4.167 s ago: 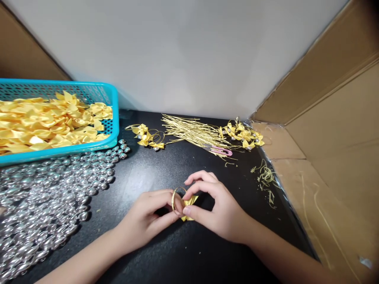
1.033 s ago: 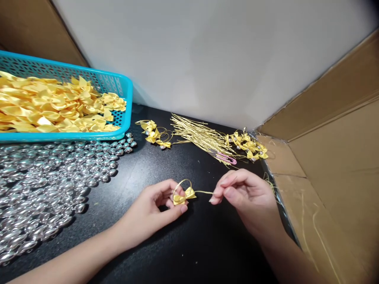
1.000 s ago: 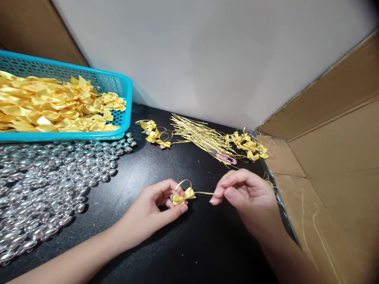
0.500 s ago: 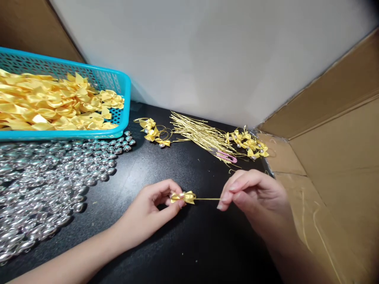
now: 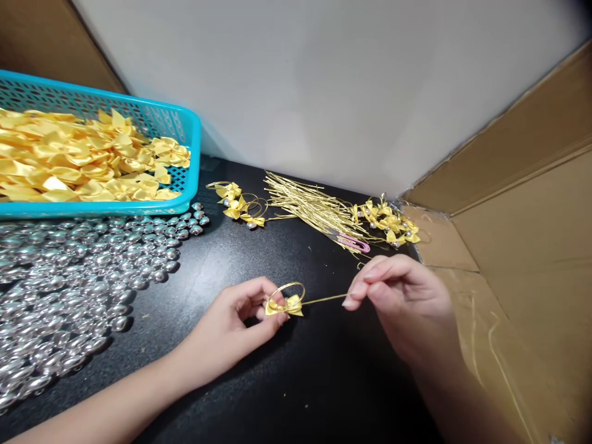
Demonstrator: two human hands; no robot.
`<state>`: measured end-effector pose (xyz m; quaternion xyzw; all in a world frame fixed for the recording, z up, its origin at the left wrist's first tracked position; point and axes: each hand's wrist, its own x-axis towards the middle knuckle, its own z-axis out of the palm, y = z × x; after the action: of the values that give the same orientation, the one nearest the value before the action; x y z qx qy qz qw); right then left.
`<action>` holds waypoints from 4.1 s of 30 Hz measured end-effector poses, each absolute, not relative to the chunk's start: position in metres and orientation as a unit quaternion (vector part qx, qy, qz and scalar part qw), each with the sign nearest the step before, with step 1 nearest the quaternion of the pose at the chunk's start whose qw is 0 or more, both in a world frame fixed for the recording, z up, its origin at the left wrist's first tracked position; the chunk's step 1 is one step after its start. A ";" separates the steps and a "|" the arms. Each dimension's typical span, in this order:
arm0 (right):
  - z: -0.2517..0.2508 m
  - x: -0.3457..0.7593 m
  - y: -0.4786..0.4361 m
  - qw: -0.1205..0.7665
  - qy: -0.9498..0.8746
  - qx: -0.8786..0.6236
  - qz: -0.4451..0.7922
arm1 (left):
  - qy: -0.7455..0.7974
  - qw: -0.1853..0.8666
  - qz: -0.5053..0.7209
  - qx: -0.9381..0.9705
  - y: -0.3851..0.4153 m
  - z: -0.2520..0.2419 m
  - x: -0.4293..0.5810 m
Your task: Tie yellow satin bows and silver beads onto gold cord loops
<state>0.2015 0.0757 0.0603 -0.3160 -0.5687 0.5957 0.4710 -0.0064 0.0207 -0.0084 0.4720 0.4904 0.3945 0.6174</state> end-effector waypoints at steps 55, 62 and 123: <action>0.076 0.207 0.070 0.389 -0.657 -0.265 0.589 | 0.505 0.614 0.390 0.465 0.022 -0.005 -0.007; 0.076 0.210 0.072 0.395 -0.658 -0.276 0.579 | 0.495 0.614 0.395 0.471 0.021 -0.002 -0.006; 0.013 0.163 0.052 0.241 -0.489 -0.479 0.688 | 0.504 0.571 0.427 0.487 0.019 -0.008 -0.003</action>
<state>0.1633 0.0517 0.0127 -0.4788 -0.4891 0.6882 0.2408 -0.0027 0.0191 -0.0082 0.4873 0.5040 0.4268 0.5712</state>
